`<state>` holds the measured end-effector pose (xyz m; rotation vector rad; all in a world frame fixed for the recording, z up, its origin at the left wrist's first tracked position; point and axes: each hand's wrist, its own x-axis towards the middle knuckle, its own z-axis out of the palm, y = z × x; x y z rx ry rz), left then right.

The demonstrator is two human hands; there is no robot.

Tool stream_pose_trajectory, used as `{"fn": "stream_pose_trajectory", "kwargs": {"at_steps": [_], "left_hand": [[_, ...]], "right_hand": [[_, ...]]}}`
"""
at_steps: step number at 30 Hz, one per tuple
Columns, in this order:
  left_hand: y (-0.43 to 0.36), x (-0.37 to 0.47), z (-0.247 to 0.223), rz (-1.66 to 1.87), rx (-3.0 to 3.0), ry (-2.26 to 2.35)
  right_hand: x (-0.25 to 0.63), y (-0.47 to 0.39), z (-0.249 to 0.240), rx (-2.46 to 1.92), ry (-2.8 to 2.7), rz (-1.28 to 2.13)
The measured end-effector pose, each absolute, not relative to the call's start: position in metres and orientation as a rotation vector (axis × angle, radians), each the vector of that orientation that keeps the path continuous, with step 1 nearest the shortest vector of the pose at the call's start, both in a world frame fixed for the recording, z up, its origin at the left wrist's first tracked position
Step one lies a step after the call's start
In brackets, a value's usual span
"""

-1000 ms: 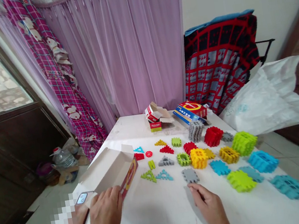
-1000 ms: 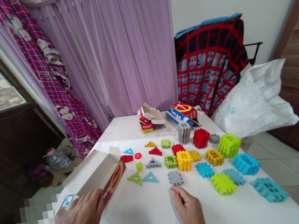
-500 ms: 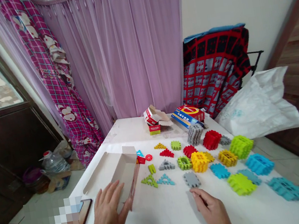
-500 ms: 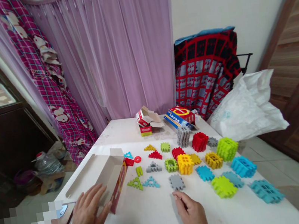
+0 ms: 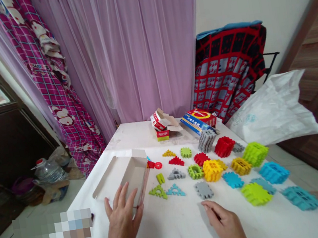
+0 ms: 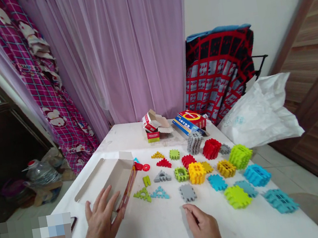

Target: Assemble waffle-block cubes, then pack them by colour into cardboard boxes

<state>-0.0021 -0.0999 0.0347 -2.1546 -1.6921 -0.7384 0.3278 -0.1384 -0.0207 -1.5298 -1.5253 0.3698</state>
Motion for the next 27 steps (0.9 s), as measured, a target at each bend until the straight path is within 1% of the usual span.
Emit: {"fn": "stream_pose_trajectory", "kwargs": {"at_steps": [4, 7, 9, 14, 20, 27], "left_hand": [[-0.102, -0.002, 0.027, -0.98, -2.105, -1.716], [-0.1, -0.004, 0.018, -1.159, -1.986, -1.865], [-0.099, -0.004, 0.013, -1.206, -1.949, -1.961], [-0.094, -0.003, 0.007, -1.144, -1.924, -2.149], [-0.091, 0.002, 0.011, -1.162, -1.917, -2.144], [-0.085, 0.006, 0.026, -0.988, -1.846, -2.308]], "right_hand": [[0.327, -0.139, -0.019, -1.542, -1.539, 0.346], [0.326, -0.139, -0.018, -1.551, -1.553, 0.324], [0.326, -0.139, -0.017, -1.563, -1.557, 0.321], [0.326, -0.139, -0.019, -1.567, -1.589, 0.317], [0.323, -0.14, -0.018, -1.544, -1.605, 0.293], [0.317, -0.139, -0.01, -1.552, -1.611, 0.269]]}}
